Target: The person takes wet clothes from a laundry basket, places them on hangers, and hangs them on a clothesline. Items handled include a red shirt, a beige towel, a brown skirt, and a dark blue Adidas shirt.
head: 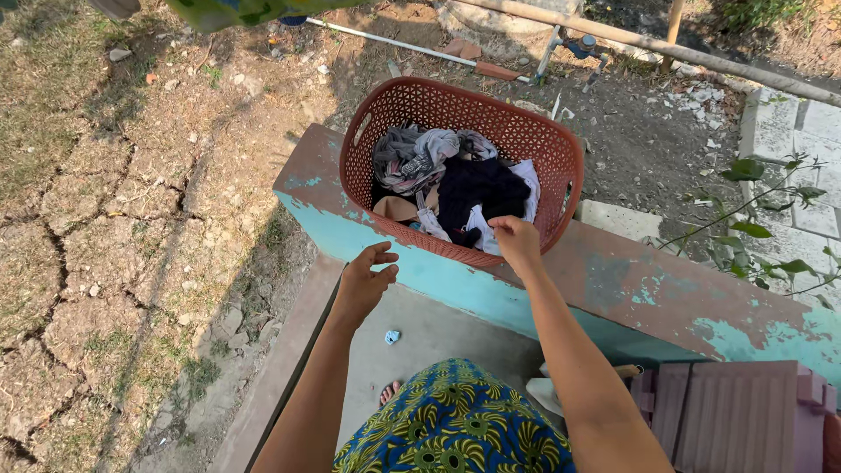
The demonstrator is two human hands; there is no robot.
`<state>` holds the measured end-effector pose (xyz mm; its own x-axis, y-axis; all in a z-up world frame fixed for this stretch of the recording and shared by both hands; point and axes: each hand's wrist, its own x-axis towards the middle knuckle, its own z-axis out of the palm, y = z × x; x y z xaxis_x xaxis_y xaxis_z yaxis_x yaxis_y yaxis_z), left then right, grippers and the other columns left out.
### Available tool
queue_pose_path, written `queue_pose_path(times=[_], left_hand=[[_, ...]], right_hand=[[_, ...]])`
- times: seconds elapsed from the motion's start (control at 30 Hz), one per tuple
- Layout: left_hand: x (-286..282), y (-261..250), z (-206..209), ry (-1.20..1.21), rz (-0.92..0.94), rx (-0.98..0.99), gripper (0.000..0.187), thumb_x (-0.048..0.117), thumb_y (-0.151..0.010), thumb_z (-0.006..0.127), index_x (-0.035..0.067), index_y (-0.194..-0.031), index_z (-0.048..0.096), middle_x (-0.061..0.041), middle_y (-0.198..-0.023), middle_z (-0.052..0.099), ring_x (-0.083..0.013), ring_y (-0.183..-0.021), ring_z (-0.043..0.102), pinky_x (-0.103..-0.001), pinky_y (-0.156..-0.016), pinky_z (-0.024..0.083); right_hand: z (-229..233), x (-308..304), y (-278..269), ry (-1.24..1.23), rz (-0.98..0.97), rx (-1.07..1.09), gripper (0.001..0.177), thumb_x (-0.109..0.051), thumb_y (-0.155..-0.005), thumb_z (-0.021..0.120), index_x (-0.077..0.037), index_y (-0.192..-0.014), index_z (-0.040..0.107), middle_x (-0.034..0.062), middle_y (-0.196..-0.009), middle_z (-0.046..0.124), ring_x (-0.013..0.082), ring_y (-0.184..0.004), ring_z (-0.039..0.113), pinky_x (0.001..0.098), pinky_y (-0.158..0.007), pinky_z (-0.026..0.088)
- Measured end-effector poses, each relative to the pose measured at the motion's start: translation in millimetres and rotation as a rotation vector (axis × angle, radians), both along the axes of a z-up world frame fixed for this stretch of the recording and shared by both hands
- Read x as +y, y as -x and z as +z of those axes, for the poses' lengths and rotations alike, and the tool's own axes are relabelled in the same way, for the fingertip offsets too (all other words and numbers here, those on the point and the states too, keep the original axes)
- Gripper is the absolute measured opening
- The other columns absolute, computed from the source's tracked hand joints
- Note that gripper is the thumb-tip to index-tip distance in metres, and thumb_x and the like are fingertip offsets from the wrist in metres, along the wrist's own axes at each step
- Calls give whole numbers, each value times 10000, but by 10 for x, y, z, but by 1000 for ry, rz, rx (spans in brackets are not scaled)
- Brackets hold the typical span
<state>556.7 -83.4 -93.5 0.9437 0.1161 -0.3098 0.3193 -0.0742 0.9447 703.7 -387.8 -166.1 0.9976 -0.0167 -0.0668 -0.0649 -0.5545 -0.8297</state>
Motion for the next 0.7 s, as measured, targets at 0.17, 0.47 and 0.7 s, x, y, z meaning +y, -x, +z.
queue_pose_path(times=[0.17, 0.47, 0.7], left_hand=[[-200, -427, -72, 63, -14, 41, 474, 137, -898, 683, 64, -1360, 607, -46, -1200, 715, -131, -851, 682, -291, -707, 537], [-789, -1198, -624, 236, 95, 63, 408, 103, -905, 673, 24, -1304, 646, -24, -1168, 711, -105, -845, 687, -275, -709, 556], [-1157, -1507, -869, 294, 235, 171, 414, 168, -927, 671, 64, -1327, 661, -24, -1212, 710, -112, -856, 675, -281, -715, 550]], right_hand=[[-451, -307, -777, 144, 15, -81, 209, -83, -897, 648, -80, -1050, 789, 114, -977, 771, 228, -894, 734, 347, -817, 561], [-1442, -500, -1856, 717, 327, -84, 334, -172, -619, 885, -198, -953, 885, 230, -1352, 598, 540, -1172, 567, 528, -957, 490], [-833, -216, -2117, -164, 171, 403, 149, -116, -804, 828, -25, -922, 821, 121, -862, 753, 220, -774, 697, 393, -764, 512]])
